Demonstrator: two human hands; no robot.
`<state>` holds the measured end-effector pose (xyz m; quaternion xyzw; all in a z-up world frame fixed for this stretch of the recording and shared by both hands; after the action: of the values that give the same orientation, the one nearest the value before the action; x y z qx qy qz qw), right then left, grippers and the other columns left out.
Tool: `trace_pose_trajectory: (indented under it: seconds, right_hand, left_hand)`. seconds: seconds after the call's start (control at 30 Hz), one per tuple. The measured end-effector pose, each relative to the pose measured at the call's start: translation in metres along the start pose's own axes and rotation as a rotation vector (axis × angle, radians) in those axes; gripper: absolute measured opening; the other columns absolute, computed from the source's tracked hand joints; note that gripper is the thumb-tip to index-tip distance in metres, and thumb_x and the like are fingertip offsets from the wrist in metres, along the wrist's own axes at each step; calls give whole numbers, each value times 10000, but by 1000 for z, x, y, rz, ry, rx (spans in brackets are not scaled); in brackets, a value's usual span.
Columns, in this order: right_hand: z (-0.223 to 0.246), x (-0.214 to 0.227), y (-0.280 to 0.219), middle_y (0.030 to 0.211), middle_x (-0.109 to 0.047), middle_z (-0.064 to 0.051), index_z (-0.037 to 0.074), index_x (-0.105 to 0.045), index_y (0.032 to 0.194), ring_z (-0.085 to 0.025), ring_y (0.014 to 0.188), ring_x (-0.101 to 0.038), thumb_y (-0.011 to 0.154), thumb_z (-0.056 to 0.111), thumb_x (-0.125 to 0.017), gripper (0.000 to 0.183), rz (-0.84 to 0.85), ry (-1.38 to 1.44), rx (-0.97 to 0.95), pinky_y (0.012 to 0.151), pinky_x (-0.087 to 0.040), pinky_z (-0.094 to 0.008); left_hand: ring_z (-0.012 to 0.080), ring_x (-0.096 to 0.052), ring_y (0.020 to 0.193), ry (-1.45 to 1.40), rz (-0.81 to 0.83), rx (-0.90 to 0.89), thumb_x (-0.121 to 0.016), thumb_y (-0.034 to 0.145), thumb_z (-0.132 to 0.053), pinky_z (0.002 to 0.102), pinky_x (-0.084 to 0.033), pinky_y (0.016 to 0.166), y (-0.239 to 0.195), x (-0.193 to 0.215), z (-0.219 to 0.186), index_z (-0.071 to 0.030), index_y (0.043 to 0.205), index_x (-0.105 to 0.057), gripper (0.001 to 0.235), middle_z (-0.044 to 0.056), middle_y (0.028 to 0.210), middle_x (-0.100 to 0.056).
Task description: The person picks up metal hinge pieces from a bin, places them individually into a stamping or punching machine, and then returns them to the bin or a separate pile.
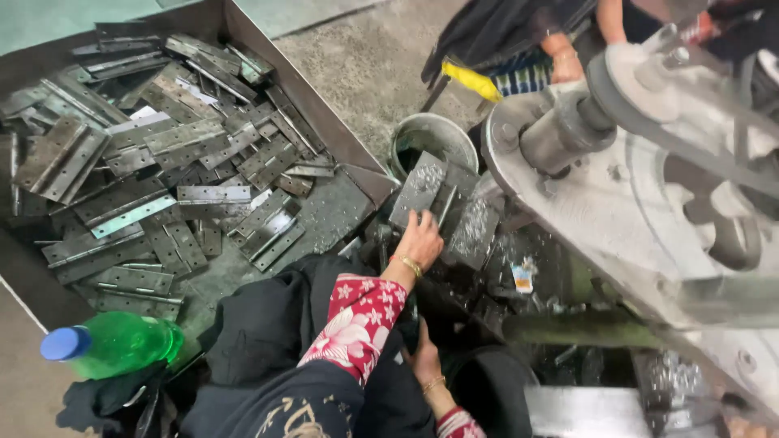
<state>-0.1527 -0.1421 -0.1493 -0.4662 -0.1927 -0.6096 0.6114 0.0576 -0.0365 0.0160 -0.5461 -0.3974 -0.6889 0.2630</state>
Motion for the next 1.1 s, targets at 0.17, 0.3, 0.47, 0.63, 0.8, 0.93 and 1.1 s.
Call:
trace_pose_trajectory:
  seconds: [0.17,0.3,0.47,0.63,0.8,0.93,1.1]
  right_hand:
    - [5,-2,-1,1056,-720,-288,59,-312,1539,-364,928,-748,789,141,-827,913,-183,96,305,754,-612,-393]
    - [-8,-17,2,1060,-745,-219,148,-289,1558,-346,838,-775,793,186,-798,920,-58,92,14,747,-613,-398]
    - [11,-2,0,1058,-731,-255,83,-292,1535,-355,926,-745,800,199,-834,920,-111,135,226,757,-600,-408]
    - [19,41,5,952,-764,-271,83,-323,1559,-365,865,-776,785,221,-769,904,35,6,29,803,-604,-401]
    - [25,57,18,1013,-736,-291,15,-352,1512,-375,921,-764,799,221,-772,852,10,-31,150,810,-605,-405]
    - [7,1,-1,1002,-745,-264,93,-311,1565,-412,847,-747,836,257,-735,860,5,64,-27,764,-589,-442]
    - [-3,-18,-3,1012,-742,-251,110,-302,1536,-364,900,-757,814,278,-795,891,-78,103,48,754,-606,-418]
  left_hand:
    - [397,-435,1327,-8,54,-48,-570,948,-286,636,-346,1061,-7,-5,-10,-174,1106,-782,287,135,1315,-649]
    - [386,-423,1351,-27,56,-38,-575,952,-288,623,-345,1085,-6,-1,-2,-180,1114,-777,281,122,1312,-644]
    - [373,-362,1410,-86,134,-34,-558,953,-296,629,-325,1089,-24,2,-8,-164,1171,-758,324,123,1407,-565]
    - [370,-280,1463,-204,218,12,-495,982,-282,727,-220,1127,-25,-1,1,-150,1213,-734,358,76,1493,-488]
    - [353,-246,1497,-243,261,25,-461,1005,-282,755,-143,1158,1,-7,6,-154,1230,-724,369,44,1520,-468]
    - [349,-248,1504,-232,222,25,-446,1015,-293,754,-130,1163,6,-7,10,-148,1247,-717,385,45,1512,-477]
    - [335,-245,1521,-224,205,39,-428,1040,-323,743,-125,1174,2,-9,10,-140,1231,-731,402,35,1540,-468]
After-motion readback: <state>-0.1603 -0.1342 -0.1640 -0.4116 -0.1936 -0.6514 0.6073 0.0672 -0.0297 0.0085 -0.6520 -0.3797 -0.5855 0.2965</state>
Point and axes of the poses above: each hand's wrist, its own y-axis towards the middle knuckle, its own x-axis out of the back of the hand, z = x × y, the point moved 7 cm from there along y, towards the middle knuckle
